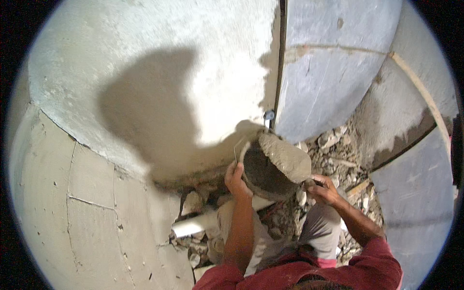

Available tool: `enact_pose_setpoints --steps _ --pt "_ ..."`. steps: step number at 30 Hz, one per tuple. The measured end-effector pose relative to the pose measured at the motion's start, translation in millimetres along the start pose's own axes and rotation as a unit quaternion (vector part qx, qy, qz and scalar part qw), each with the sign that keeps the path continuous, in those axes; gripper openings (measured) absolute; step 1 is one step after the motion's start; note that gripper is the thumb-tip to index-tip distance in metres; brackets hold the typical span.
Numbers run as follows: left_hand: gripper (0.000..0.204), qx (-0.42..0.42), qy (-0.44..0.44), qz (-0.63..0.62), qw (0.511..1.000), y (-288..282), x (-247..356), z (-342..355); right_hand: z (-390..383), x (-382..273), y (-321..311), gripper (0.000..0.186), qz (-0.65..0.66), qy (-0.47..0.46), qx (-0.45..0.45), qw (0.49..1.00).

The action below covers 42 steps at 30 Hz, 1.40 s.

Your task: The person applies mortar to the wall and tiles by scooping it from a bucket with a trowel and smoothing it across the wall surfaces.

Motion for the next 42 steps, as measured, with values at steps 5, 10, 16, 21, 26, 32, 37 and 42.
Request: enact_pose_setpoints --steps 5,10,16,21,26,32,37,42 --pt "0.029 -0.035 -0.020 0.055 0.998 -22.1 -17.9 1.7 21.1 -109.9 24.1 0.053 0.036 -0.194 0.033 0.980" --pt "0.038 -0.039 -0.040 0.079 0.995 -5.9 -14.1 -8.5 40.2 -252.5 33.1 0.063 0.015 -0.348 0.073 0.934" --pt "0.029 0.001 -0.074 0.106 0.992 0.7 -19.9 9.2 71.3 -403.6 48.4 0.060 -0.129 -0.473 0.200 0.848" --pt "0.029 -0.025 -0.058 0.105 0.992 -12.7 -34.7 28.1 80.0 -472.7 65.6 0.047 -0.159 -0.470 0.273 0.824" --pt "0.025 -0.043 -0.021 0.045 0.998 -41.2 -64.2 59.8 122.7 -489.4 72.9 0.040 -0.249 -0.493 0.319 0.770" --pt "0.024 -0.032 -0.023 0.059 0.997 -46.6 -57.0 60.1 144.8 -501.4 104.9 0.047 -0.260 -0.529 0.397 0.703" --pt "0.027 -0.024 -0.038 0.049 0.998 -41.7 -48.4 57.1 144.7 -531.9 126.6 0.050 -0.314 -0.495 0.425 0.690" --pt "0.028 -0.024 -0.016 0.050 0.998 -59.8 -74.2 81.4 139.7 -527.6 125.2 0.043 -0.357 -0.482 0.444 0.666"
Point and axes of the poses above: each hand's wrist, its own z-axis towards the middle knuckle, its own y-axis out of the palm, x = y × z, the point moved 1 cm from there along z, towards the middle knuckle, and after that the axes turned 3 degrees about -x, right-handed, at the moved point
